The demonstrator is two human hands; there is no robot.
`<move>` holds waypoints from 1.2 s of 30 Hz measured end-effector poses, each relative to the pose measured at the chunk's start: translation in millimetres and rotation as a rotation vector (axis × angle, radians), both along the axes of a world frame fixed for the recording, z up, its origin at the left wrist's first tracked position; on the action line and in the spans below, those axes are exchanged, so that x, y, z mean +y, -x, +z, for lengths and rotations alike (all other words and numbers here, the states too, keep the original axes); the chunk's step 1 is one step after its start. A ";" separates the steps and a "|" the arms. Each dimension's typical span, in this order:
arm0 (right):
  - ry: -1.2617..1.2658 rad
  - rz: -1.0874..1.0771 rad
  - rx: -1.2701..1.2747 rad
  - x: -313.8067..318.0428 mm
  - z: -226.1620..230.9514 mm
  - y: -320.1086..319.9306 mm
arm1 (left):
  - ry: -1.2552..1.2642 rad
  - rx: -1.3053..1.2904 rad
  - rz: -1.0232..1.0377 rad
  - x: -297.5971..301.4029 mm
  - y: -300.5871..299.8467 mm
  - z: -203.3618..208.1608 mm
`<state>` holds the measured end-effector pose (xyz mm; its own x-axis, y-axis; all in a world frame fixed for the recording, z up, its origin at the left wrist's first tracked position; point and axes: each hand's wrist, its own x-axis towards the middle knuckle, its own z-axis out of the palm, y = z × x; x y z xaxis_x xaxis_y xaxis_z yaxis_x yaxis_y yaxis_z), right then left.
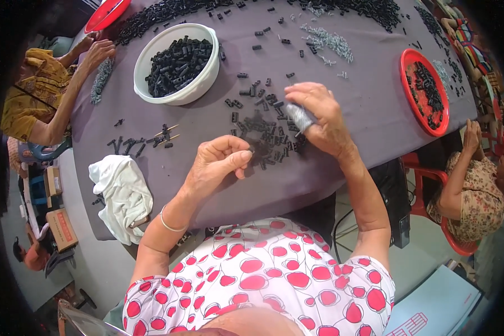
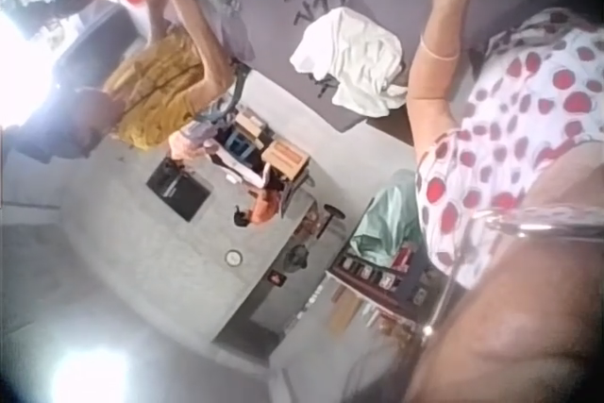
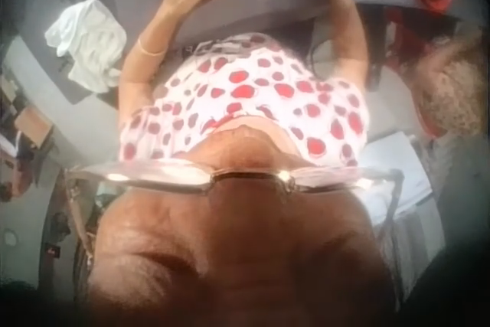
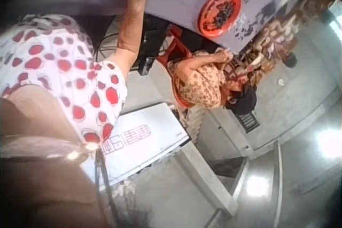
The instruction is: Manually assembling small black plastic components by pressing them together at a workshop table.
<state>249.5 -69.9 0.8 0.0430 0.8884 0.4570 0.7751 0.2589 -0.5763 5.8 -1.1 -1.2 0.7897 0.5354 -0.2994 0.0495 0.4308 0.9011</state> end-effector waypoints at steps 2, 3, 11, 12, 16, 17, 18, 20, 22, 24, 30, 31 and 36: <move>0.012 0.076 -0.083 -5.4 2.0 7.6 | 0.015 -0.014 -0.007 1.2 -0.1 -1.8; 0.028 0.093 -0.121 -7.9 0.6 15.9 | 0.032 -0.028 -0.015 1.9 -0.2 -2.8; 0.041 0.135 -0.161 -12.4 -4.1 30.9 | 0.024 -0.028 -0.022 0.4 1.6 -4.0; 0.057 0.143 -0.185 -13.5 -0.2 37.0 | 0.007 -0.040 -0.013 0.2 2.2 -4.9; 0.095 0.153 -0.413 -15.6 -2.4 54.7 | -0.023 -0.077 -0.071 2.4 3.8 2.3; 0.103 0.148 -0.412 -14.5 -4.5 52.7 | -0.039 -0.067 -0.112 2.9 3.2 5.5; 0.093 0.147 -0.395 -13.4 -6.4 49.0 | -0.054 -0.057 -0.153 2.6 2.7 6.7; 0.054 0.131 -0.334 -10.8 -4.6 48.7 | -0.068 -0.078 -0.152 2.9 1.3 5.1; 0.068 0.156 -0.314 -10.5 -2.4 53.3 | -0.075 -0.079 -0.183 3.0 2.0 6.5; 0.120 0.205 -0.373 -11.2 -1.3 59.5 | -0.133 -0.073 -0.213 2.8 5.1 2.8; 0.101 0.206 -0.341 -11.1 2.7 54.8 | -0.283 -0.129 -0.314 2.4 4.8 -0.8; 0.063 0.184 -0.291 -13.8 4.5 52.4 | -0.314 -0.130 -0.317 2.4 4.5 -0.9; 0.186 0.132 -0.443 -32.9 -3.9 55.2 | -0.330 -0.109 -0.337 4.0 4.8 3.8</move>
<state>194.3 -102.8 -3.1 -0.2376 0.9415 0.2390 0.9234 0.2952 -0.2452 1.0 2.9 2.7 0.9529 0.2967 -0.0624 0.0349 0.0973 0.9946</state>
